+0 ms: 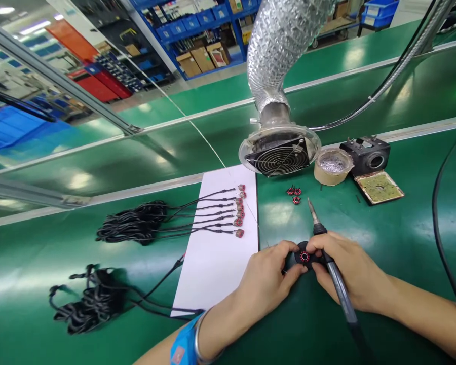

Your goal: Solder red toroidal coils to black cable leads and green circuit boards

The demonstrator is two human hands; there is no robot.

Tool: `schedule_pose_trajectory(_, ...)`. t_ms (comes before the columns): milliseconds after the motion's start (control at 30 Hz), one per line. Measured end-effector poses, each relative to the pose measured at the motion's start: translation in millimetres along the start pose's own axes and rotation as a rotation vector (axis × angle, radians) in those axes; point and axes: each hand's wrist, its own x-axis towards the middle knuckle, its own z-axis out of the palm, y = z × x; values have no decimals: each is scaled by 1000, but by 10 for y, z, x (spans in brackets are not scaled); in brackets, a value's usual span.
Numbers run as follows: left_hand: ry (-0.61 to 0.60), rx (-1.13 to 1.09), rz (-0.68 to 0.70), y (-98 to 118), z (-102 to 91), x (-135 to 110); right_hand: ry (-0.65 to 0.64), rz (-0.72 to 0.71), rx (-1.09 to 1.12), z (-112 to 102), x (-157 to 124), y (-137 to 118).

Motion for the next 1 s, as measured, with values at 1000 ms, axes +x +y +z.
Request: schedule_pose_trajectory(1000,-139,-216,18,55,-136,-102,7,-10,21,30,31,51)
